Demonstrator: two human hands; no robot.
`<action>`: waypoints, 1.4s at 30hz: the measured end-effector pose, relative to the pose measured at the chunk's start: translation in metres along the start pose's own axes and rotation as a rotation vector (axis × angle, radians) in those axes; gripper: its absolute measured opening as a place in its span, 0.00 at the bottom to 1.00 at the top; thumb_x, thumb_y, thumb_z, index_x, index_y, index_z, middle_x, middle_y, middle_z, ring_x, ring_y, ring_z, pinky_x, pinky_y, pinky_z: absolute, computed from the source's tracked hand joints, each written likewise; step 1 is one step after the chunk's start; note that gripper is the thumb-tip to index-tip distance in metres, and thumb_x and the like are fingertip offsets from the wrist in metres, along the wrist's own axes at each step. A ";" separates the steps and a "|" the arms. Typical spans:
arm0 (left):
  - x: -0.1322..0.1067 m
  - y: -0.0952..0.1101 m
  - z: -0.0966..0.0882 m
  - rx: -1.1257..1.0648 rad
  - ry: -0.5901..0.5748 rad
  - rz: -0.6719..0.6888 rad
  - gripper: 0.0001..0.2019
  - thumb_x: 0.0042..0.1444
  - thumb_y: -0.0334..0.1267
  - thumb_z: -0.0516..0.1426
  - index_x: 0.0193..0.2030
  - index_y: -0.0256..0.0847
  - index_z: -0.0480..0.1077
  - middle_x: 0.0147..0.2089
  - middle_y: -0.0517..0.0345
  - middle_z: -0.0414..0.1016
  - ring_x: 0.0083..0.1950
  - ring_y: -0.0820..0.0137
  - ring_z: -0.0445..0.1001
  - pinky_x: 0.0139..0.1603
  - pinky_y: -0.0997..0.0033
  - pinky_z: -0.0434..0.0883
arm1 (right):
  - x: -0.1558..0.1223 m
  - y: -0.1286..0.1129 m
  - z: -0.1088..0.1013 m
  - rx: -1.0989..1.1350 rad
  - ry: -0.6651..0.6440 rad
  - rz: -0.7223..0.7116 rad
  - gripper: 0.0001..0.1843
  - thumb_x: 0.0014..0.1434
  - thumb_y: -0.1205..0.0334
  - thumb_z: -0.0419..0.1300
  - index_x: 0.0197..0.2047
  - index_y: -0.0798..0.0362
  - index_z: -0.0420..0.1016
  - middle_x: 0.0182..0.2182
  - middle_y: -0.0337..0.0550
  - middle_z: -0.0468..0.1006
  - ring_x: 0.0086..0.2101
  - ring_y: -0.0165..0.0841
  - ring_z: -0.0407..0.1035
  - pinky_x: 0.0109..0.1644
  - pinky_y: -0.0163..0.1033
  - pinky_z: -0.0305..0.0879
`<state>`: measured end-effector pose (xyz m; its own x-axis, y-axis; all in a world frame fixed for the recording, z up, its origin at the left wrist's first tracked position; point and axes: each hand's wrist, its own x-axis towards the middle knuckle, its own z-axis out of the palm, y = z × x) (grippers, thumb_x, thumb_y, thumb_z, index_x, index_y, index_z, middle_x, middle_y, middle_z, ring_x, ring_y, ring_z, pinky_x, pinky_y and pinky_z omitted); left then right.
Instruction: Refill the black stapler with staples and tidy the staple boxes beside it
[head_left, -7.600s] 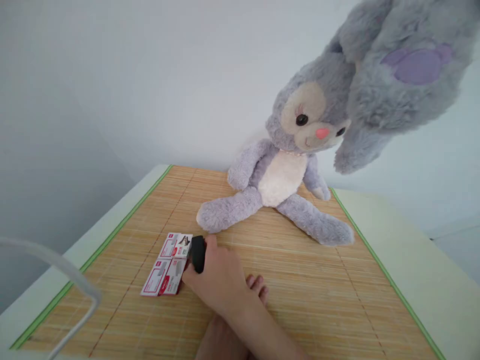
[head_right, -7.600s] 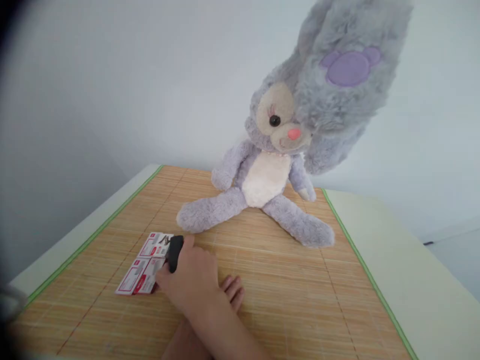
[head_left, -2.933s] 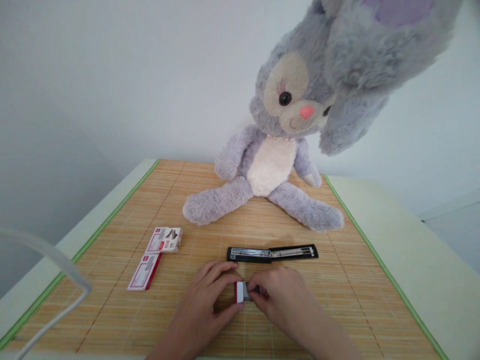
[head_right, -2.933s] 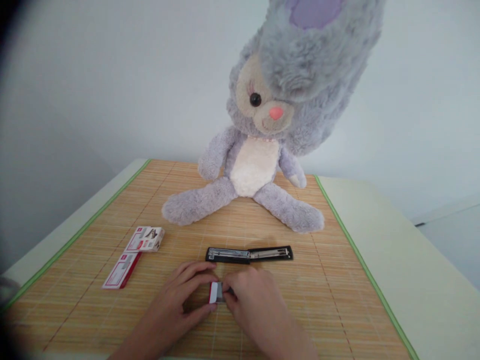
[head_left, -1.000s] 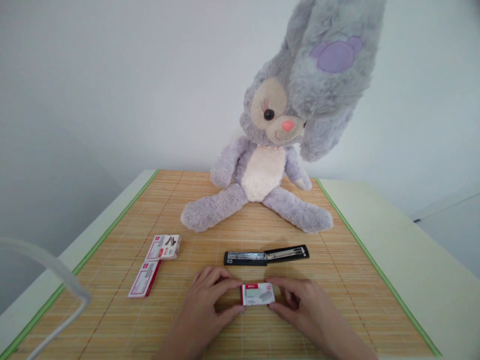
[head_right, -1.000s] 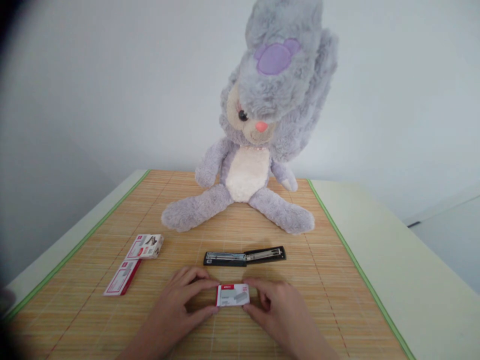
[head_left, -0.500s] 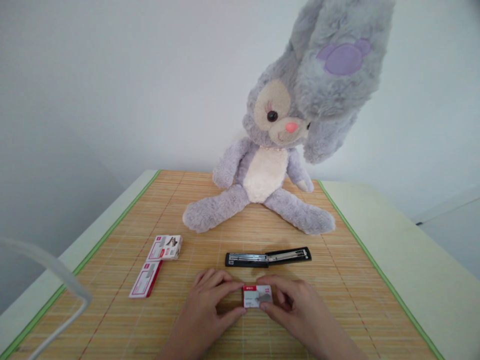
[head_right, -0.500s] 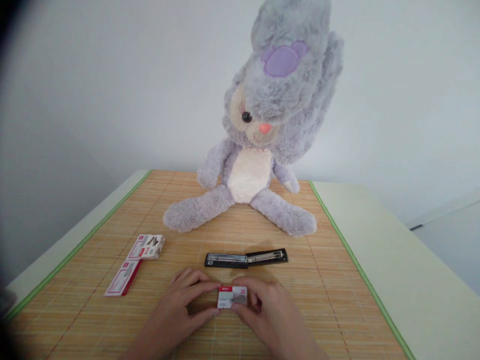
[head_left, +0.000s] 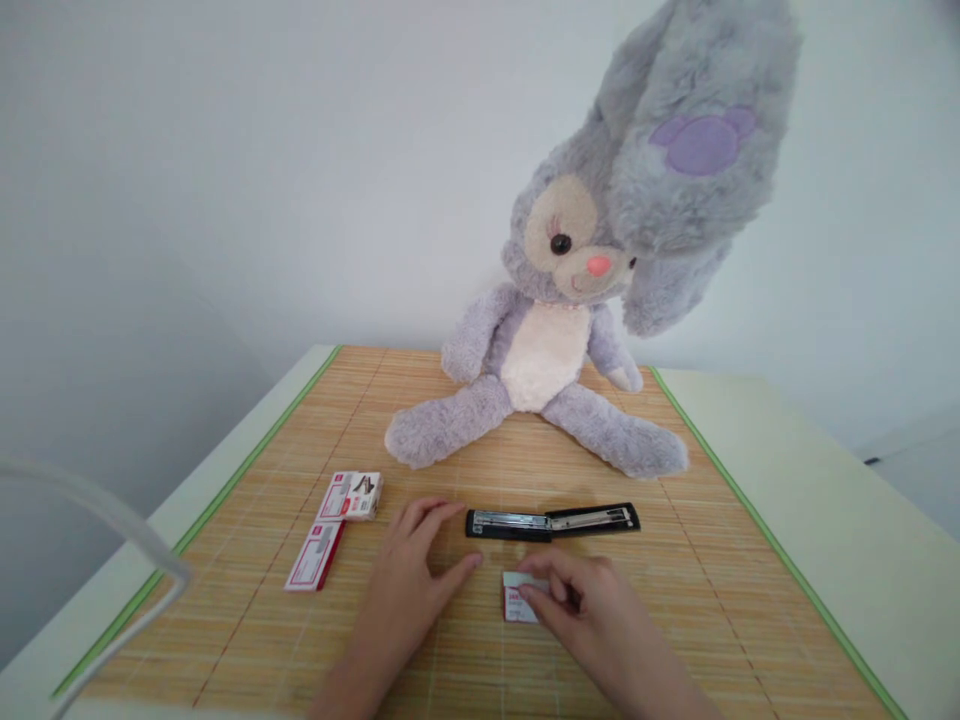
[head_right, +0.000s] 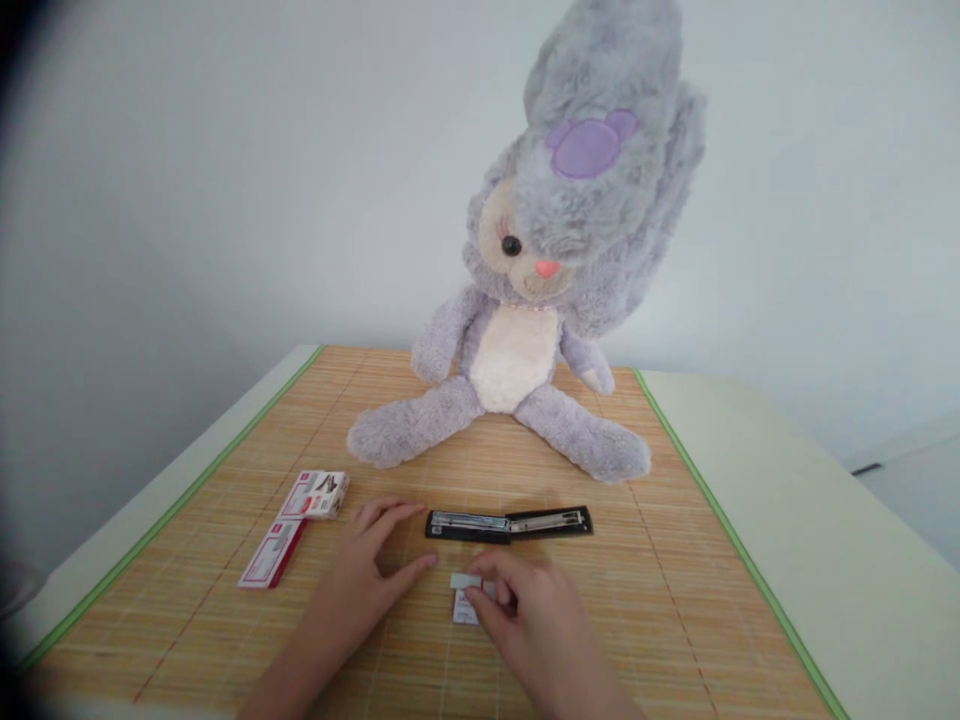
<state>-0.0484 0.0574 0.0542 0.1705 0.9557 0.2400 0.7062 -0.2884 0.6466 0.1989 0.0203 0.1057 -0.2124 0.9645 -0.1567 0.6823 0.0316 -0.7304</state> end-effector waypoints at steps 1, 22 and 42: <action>0.005 0.000 0.003 0.037 -0.005 0.018 0.26 0.57 0.45 0.69 0.62 0.53 0.74 0.64 0.54 0.73 0.65 0.55 0.69 0.67 0.46 0.69 | 0.003 -0.002 -0.001 0.012 0.021 -0.010 0.08 0.67 0.58 0.63 0.46 0.46 0.83 0.22 0.31 0.66 0.25 0.30 0.63 0.31 0.35 0.52; -0.003 0.009 0.011 0.139 -0.054 0.106 0.17 0.56 0.48 0.69 0.53 0.65 0.80 0.75 0.62 0.61 0.75 0.49 0.58 0.74 0.31 0.58 | 0.028 -0.009 0.000 -0.186 0.016 -0.082 0.07 0.68 0.57 0.63 0.46 0.41 0.83 0.24 0.31 0.74 0.27 0.31 0.69 0.33 0.36 0.51; -0.003 0.010 0.010 0.127 -0.041 0.115 0.16 0.56 0.47 0.70 0.52 0.60 0.81 0.72 0.59 0.66 0.73 0.50 0.61 0.74 0.32 0.60 | 0.015 -0.011 -0.022 -0.290 0.001 -0.021 0.05 0.67 0.59 0.63 0.42 0.44 0.82 0.24 0.32 0.75 0.26 0.32 0.69 0.32 0.36 0.48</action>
<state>-0.0347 0.0526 0.0531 0.2814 0.9190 0.2760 0.7610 -0.3889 0.5192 0.2037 0.0406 0.1260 -0.2282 0.9632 -0.1423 0.8491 0.1254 -0.5131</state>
